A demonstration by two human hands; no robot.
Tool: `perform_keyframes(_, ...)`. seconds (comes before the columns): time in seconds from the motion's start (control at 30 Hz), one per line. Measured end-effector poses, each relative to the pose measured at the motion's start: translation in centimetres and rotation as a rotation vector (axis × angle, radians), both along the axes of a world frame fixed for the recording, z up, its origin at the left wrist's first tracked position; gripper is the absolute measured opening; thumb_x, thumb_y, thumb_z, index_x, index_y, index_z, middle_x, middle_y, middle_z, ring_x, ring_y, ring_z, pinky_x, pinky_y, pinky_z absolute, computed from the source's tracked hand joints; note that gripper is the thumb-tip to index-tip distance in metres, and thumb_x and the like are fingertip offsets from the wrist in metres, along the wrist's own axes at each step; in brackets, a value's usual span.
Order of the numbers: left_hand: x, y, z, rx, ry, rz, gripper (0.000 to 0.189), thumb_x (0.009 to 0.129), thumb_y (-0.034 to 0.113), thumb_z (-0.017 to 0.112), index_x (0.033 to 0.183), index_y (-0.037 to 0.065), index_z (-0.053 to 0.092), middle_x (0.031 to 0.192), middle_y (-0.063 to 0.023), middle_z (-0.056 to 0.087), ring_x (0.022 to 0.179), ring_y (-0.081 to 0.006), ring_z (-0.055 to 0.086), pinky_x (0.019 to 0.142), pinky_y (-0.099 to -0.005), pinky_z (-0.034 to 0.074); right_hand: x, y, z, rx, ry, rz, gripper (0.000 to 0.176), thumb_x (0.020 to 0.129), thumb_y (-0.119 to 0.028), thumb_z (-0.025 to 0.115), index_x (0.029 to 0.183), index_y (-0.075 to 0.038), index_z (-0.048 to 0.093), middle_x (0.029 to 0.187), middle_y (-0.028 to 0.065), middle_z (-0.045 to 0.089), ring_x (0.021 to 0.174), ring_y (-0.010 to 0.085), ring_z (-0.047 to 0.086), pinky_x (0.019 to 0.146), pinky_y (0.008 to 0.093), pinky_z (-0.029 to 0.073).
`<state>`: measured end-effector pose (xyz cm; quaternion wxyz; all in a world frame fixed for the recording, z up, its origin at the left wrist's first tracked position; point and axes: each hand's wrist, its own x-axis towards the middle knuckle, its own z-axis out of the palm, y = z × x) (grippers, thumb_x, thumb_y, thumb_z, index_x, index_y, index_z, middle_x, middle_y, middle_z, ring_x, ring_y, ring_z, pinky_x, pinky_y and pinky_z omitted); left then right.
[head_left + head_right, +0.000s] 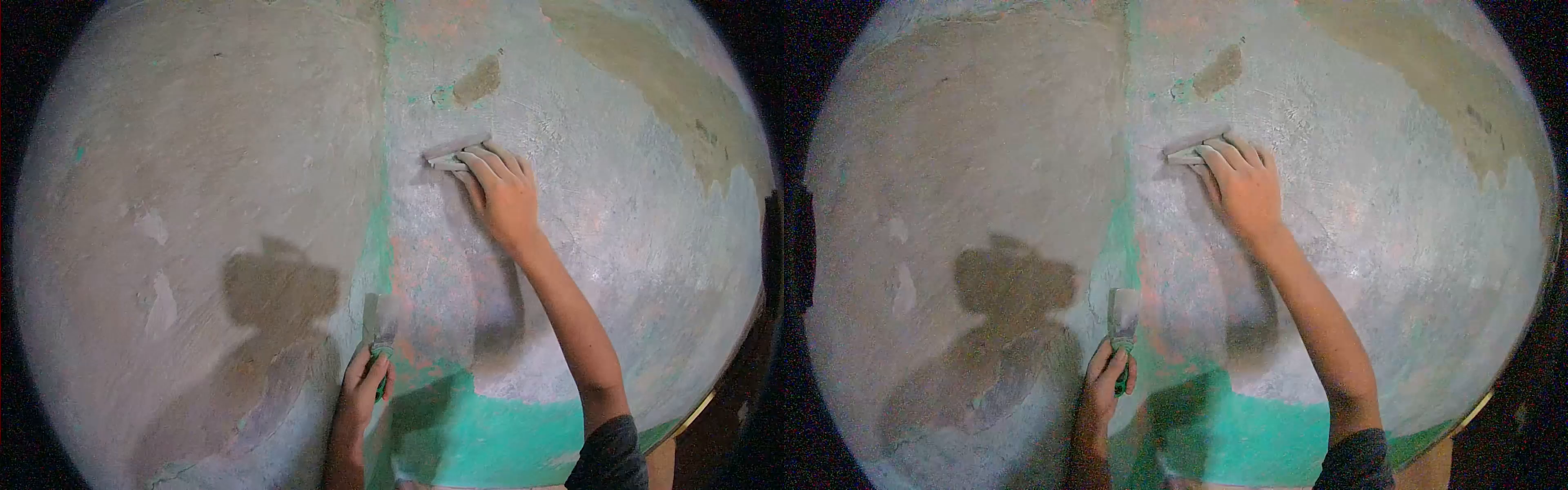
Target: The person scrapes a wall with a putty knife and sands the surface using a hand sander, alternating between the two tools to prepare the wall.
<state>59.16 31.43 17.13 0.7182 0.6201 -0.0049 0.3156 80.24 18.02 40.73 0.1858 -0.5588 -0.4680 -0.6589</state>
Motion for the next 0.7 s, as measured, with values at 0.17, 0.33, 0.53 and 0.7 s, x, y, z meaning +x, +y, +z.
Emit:
perform_keyframes(0.17,-3.9,-1.5,0.2,-0.027,-0.006,0.011,0.021,0.097,0.019,0.049,0.107,0.001,0.053,0.072,-0.0025,0.050,0.057,-0.0116,0.045,0.054,-0.0265,0.038,-3.3,3.4,-5.8,0.042,0.403,0.548,0.026,0.089,-0.011,0.059,0.114,-0.005,0.060,0.098,0.0170,0.066,0.088,0.0341,0.065,0.077,0.0369,0.050)
perform_keyframes(0.33,-8.9,-2.7,-0.7,-0.042,0.105,0.110,0.025,0.095,0.020,0.054,0.109,-0.001,0.052,0.074,-0.0033,0.053,0.060,-0.0105,0.048,0.055,-0.0257,0.040,-8.3,8.4,-12.9,-0.150,0.581,0.730,0.036,0.091,-0.010,0.054,0.126,-0.002,0.052,0.118,0.0225,0.059,0.108,0.0381,0.059,0.092,0.0385,0.045)
perform_keyframes(0.53,-15.5,-5.1,-1.2,0.110,0.260,0.311,0.033,0.090,0.027,0.061,0.110,0.000,0.056,0.081,-0.0043,0.058,0.069,-0.0129,0.052,0.059,-0.0280,0.042,-11.2,11.4,-15.1,-0.094,0.612,0.775,0.052,0.094,-0.018,0.047,0.138,0.007,0.037,0.140,0.0290,0.040,0.131,0.0421,0.038,0.112,0.0435,0.024)
perform_keyframes(0.7,-17.8,-7.6,-0.7,0.042,0.230,0.501,0.048,0.087,0.037,0.065,0.115,-0.001,0.056,0.081,-0.0046,0.058,0.067,-0.0128,0.052,0.057,-0.0282,0.042,-13.2,11.8,-12.9,-0.051,0.665,0.899,0.057,0.093,-0.020,0.049,0.140,0.008,0.034,0.142,0.0292,0.038,0.135,0.0410,0.034,0.111,0.0471,0.024)
